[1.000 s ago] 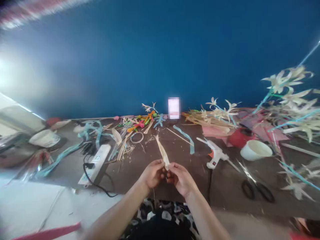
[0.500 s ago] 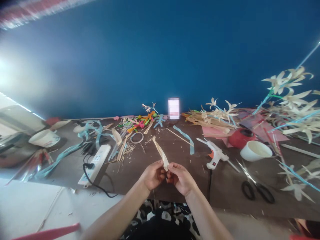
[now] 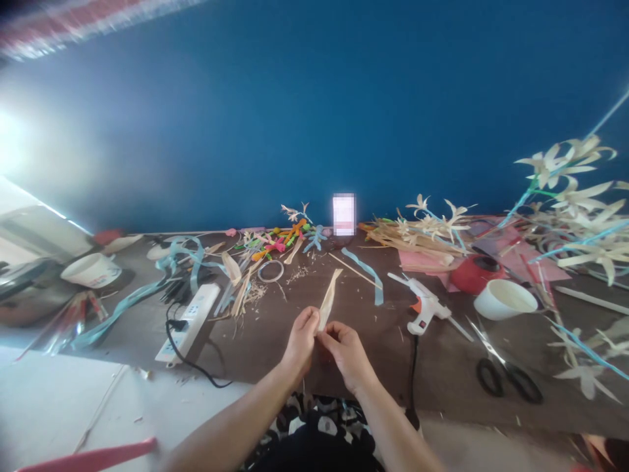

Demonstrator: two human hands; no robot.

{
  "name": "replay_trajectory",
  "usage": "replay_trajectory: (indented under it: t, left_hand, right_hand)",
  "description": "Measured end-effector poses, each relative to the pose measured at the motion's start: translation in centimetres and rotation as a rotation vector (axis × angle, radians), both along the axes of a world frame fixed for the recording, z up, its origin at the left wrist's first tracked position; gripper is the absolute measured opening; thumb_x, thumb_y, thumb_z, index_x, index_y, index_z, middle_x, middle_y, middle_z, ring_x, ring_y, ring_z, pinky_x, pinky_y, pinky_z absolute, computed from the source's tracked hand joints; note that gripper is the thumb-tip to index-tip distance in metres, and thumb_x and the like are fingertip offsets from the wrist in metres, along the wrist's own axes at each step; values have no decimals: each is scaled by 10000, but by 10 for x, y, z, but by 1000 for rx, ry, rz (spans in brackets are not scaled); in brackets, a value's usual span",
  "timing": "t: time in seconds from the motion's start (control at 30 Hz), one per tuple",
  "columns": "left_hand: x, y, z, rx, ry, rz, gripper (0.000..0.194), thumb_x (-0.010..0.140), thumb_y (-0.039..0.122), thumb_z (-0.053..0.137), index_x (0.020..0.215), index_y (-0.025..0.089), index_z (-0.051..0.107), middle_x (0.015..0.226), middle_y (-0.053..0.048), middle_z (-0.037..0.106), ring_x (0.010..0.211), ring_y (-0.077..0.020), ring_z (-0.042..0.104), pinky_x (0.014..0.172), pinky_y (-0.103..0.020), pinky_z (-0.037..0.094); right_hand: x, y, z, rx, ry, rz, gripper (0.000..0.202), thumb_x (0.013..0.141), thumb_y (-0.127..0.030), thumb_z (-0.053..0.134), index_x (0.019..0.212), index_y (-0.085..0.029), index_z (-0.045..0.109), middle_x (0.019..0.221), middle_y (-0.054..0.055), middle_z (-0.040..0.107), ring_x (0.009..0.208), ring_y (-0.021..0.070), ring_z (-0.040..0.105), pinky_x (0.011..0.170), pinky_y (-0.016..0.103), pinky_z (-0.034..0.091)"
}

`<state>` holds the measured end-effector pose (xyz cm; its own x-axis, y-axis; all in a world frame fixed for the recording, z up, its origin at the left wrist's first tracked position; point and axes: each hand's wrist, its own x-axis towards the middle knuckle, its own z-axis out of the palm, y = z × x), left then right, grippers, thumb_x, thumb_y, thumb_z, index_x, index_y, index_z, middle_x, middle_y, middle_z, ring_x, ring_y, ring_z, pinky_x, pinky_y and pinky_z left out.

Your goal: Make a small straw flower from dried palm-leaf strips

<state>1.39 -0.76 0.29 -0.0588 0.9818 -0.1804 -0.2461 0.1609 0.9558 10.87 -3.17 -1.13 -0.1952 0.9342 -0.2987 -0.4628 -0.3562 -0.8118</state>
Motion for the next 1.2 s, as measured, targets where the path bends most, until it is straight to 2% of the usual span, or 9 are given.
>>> replay_trajectory:
  t: [0.07,0.23,0.37,0.53,0.7,0.8,0.97,1.07,1.2]
  left_hand:
    - [2,-2,1,33,26,28,193,716,274,483,583,154,413,543,48,355,518,-63,335,486,-175,264]
    - [3,-4,2,7,-58,-24,217,745,334,446,621,169,379,538,52,333,489,-66,315,461,-179,257]
    - [-2,-3,7,99,138,-43,190,756,328,442,667,160,442,567,35,403,523,-77,374,493,-183,294]
    - [-7,-4,14,197,309,-151,164,759,319,448,750,159,482,575,23,467,529,-92,420,510,-193,319]
    - [-8,-4,15,199,353,-164,204,733,341,491,671,148,497,560,22,461,529,-86,401,503,-188,297]
    - [-4,-3,14,135,212,-196,230,720,368,505,654,148,486,557,21,467,527,-83,404,501,-186,301]
    - [0,0,8,-103,-159,-286,262,723,418,478,690,160,452,545,13,479,453,-82,418,407,-181,267]
    - [-4,3,6,-163,-192,-337,258,710,418,494,695,162,461,554,18,470,444,-81,415,399,-182,271]
    - [-14,9,10,-64,26,-411,282,727,427,468,659,154,485,549,17,457,469,-81,399,433,-187,289]
  right_hand:
    - [-2,-1,1,0,51,4,142,686,-269,616,668,-160,527,525,-44,500,456,55,434,454,179,353]
    - [0,0,8,-29,189,11,144,662,-244,638,662,-165,518,553,-47,498,474,56,435,476,185,360]
    - [3,2,14,-25,115,47,156,666,-288,629,672,-165,534,551,-38,511,465,71,444,464,203,375]
    - [6,9,14,53,0,-103,180,656,-333,630,682,-170,559,576,-24,545,496,99,476,459,213,383]
    - [10,13,12,9,41,-149,181,623,-330,654,624,-167,575,546,-10,570,481,111,487,462,224,382]
    - [11,14,12,-71,141,-144,152,628,-308,651,655,-169,596,561,-3,581,495,117,503,451,222,387]
    - [9,15,10,-95,290,-98,124,646,-267,643,649,-153,597,514,-22,539,453,76,465,474,210,405]
    - [11,14,10,-48,198,-82,151,650,-302,637,668,-155,607,522,-17,548,461,81,465,460,205,390]
    - [14,14,9,48,-130,-128,222,604,-363,655,666,-152,626,505,-8,556,456,106,466,431,212,361]
